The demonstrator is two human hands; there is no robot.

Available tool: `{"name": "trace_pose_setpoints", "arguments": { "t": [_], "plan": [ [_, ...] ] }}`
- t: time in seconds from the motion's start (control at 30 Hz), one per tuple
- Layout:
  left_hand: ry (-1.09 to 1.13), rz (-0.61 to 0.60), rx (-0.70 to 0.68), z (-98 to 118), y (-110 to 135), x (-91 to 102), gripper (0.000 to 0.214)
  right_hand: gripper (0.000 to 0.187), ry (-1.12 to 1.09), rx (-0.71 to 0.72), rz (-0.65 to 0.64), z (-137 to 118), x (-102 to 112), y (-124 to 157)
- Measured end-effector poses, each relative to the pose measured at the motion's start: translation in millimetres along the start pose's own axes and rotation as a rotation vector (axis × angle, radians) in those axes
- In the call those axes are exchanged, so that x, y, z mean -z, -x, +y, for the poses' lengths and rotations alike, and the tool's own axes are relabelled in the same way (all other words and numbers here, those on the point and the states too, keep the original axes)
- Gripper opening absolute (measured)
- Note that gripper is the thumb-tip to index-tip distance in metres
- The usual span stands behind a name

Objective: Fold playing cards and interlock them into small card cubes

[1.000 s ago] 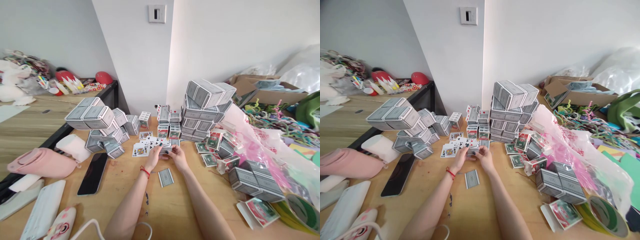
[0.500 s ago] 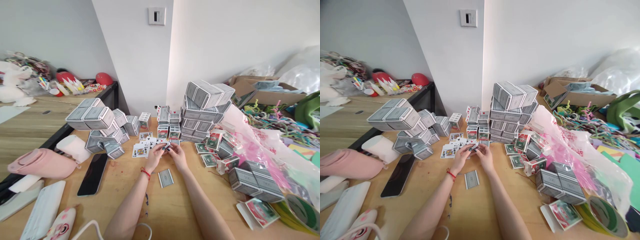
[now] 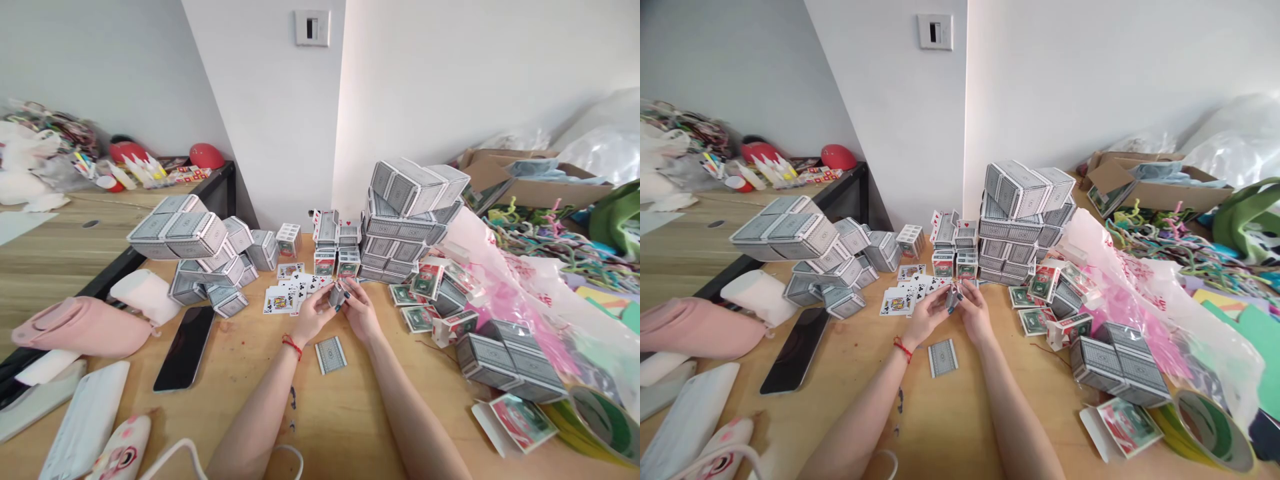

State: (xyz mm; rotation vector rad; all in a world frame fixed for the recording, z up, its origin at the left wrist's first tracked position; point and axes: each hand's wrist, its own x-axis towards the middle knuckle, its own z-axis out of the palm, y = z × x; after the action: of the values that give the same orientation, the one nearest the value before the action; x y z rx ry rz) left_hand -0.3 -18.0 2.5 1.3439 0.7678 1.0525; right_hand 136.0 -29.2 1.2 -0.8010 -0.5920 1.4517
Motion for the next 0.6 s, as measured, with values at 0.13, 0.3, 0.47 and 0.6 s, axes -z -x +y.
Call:
{"name": "trace_pose_setpoints", "arguments": {
  "t": [0.13,0.3,0.47,0.6],
  "plan": [
    [-0.06,-0.035,-0.004,0.3,0.4,0.2,0.054,0.052,0.048,0.028,-0.024,-2.2,-2.2,2.3],
    [-0.113,-0.043,0.008,-2.4,0.4,1.6,0.054,0.052,0.069,0.042,-0.069,-5.0,-5.1,4.9],
    [-0.105,-0.036,-0.014,-4.3,0.4,1.5,0.054,0.052,0.047,0.023,-0.105,-4.7,-6.0,5.5],
    [-0.139,-0.008,-0.023,-4.8,0.6,-0.8,0.055,0.053,0.014,0.016,-0.078,3.3,-3.9,3.6]
  ]
}}
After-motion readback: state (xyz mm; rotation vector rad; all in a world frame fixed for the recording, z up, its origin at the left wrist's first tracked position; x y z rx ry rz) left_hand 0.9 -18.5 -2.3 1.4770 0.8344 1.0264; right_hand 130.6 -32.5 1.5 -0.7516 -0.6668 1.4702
